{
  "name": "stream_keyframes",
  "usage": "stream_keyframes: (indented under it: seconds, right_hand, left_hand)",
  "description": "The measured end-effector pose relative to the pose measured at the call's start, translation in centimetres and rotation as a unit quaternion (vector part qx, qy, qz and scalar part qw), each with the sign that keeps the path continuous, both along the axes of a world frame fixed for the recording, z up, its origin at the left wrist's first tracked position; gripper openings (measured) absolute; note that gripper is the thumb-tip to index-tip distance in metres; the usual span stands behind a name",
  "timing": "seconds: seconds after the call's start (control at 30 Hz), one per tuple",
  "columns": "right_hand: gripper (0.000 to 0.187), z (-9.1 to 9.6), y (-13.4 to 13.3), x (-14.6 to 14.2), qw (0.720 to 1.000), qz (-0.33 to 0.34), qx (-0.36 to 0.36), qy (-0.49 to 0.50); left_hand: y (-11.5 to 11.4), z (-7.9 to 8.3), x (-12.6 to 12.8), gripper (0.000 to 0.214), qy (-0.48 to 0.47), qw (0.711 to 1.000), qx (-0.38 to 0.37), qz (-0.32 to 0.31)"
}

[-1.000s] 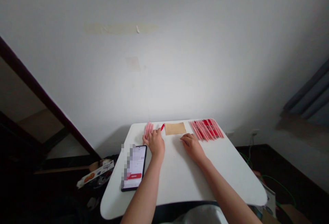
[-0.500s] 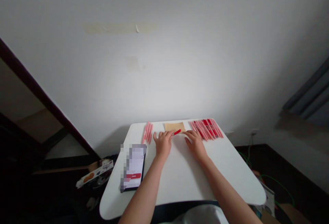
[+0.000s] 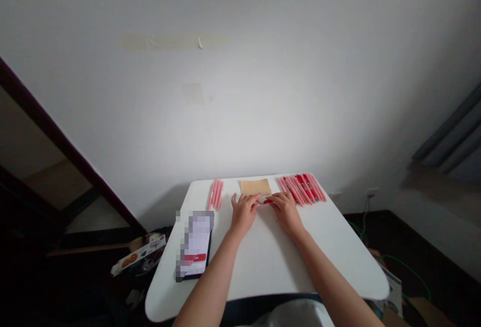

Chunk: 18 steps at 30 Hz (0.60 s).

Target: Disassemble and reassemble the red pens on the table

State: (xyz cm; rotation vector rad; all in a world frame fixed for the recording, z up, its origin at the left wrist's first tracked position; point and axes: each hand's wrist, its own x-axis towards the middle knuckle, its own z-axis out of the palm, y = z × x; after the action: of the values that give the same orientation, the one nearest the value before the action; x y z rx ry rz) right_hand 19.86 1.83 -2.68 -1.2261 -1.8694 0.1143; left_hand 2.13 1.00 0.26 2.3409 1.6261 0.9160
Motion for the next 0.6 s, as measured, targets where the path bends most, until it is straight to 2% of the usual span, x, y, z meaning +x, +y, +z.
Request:
stream_keyframes:
  seconds: [0.2,0.4,0.6]
  right_hand:
    - [0.025,0.1,-0.1,-0.1,0.999,-0.008,0.002,0.033]
    - [0.029,0.0,0.2,0.2,0.998,-0.042,0.02,0.053]
    - [0.03,0.1,0.3,1.0,0.995,-0.069,0.037,0.059]
  left_hand:
    - [-0.2,0.2,0.0,0.035,0.004,1.0,0.004,0.014]
    - [0.6,-0.6,-0.5,0.019,0.009,0.998,0.026,0.06]
    - [0.8,-0.9,-1.0,0.017,0.003,0.996,0.036,0.078]
